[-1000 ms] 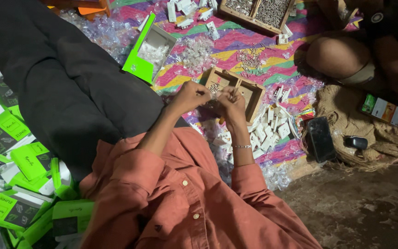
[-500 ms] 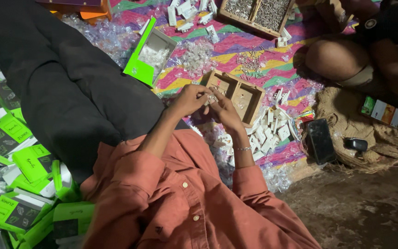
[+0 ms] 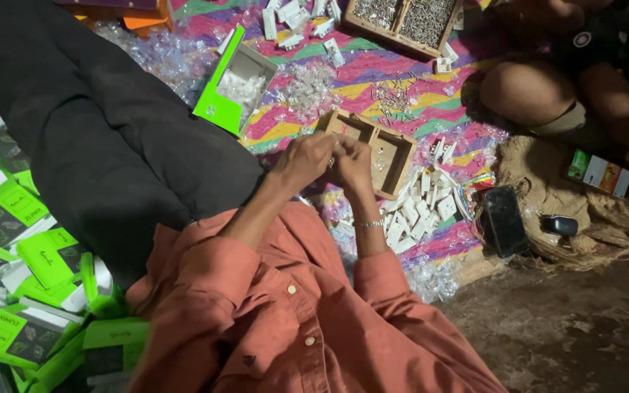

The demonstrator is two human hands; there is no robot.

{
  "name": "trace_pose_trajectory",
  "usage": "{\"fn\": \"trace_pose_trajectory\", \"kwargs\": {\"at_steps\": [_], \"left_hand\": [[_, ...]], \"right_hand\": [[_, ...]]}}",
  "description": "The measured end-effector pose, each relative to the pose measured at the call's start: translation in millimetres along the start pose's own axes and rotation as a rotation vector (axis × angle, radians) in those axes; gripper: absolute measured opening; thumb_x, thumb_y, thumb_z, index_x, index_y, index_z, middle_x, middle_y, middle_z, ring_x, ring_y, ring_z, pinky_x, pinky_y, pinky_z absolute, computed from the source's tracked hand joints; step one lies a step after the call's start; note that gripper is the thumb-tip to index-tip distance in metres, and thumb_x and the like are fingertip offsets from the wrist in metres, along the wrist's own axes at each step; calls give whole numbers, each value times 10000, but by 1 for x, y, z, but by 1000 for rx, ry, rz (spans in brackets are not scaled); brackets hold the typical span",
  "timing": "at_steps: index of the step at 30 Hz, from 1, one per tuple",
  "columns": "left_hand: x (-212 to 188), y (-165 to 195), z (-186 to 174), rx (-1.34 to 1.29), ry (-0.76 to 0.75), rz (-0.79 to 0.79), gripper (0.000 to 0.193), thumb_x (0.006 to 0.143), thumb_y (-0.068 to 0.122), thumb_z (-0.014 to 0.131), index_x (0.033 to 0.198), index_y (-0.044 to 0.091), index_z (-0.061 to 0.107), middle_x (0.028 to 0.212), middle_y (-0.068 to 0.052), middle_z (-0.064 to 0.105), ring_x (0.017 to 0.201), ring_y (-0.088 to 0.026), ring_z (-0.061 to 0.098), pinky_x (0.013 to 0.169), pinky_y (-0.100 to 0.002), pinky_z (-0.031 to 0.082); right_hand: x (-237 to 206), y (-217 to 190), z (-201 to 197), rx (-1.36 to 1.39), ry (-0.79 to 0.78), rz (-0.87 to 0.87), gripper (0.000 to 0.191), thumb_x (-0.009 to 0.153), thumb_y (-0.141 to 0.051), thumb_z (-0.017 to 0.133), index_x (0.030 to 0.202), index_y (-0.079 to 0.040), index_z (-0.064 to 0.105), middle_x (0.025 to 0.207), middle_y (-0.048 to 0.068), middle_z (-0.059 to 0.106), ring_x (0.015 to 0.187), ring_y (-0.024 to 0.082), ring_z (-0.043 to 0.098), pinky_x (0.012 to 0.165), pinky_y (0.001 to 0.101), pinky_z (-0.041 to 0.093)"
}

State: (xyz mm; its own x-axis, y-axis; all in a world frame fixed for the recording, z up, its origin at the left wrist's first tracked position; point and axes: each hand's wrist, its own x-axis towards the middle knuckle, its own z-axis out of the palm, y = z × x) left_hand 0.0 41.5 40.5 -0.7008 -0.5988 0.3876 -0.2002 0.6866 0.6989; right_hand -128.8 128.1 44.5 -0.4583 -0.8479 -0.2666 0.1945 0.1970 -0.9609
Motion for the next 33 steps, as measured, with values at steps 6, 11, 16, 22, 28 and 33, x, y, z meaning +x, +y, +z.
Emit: {"fn": "trace_pose_trajectory", "kwargs": {"at_steps": [6,11,16,22,28,33], "left_hand": [[13,-11,6,-131,207,-47,90,921,23,626,975,-10,689,886,-212,678,818,-414,674,708,-493,539],[16,-12,4,-70,171,-127,60,937,36,652,899,-9,653,892,-209,690,830,-407,681,729,-487,535],[18,-12,-5,-376,183,-374,136,888,108,700,958,-2,664,882,-170,738,766,-297,740,660,-397,554],[17,-11,-8,-353,44,-337,192,930,146,654,1065,10,651,872,-213,733,799,-360,732,671,-466,543],[11,-6,-2,14,-155,-331,250,965,196,527,1012,-18,647,826,-282,689,800,-475,676,688,-580,514],[5,-6,12,192,-361,-255,338,987,253,507,869,0,697,799,-273,691,775,-442,705,714,-541,562]], "right_hand": [[36,20,7,-35,120,-79,187,954,-5,619,1072,25,762,807,33,703,631,71,544,547,247,413],[49,23,11,-255,127,-299,182,957,-6,656,1105,31,755,917,47,769,798,84,666,714,258,554],[34,-15,1,-387,-12,-242,187,968,-90,700,1119,10,750,885,13,713,703,70,615,620,262,513],[10,-35,6,-363,-3,-227,192,980,-129,710,1103,0,779,752,-23,641,636,50,527,554,248,431],[12,-12,1,-348,29,-220,177,985,-151,719,967,18,768,738,-31,670,637,54,517,565,264,428],[26,22,-7,-268,93,-164,203,971,-142,697,838,12,705,724,-30,654,652,46,544,576,270,460]]}}
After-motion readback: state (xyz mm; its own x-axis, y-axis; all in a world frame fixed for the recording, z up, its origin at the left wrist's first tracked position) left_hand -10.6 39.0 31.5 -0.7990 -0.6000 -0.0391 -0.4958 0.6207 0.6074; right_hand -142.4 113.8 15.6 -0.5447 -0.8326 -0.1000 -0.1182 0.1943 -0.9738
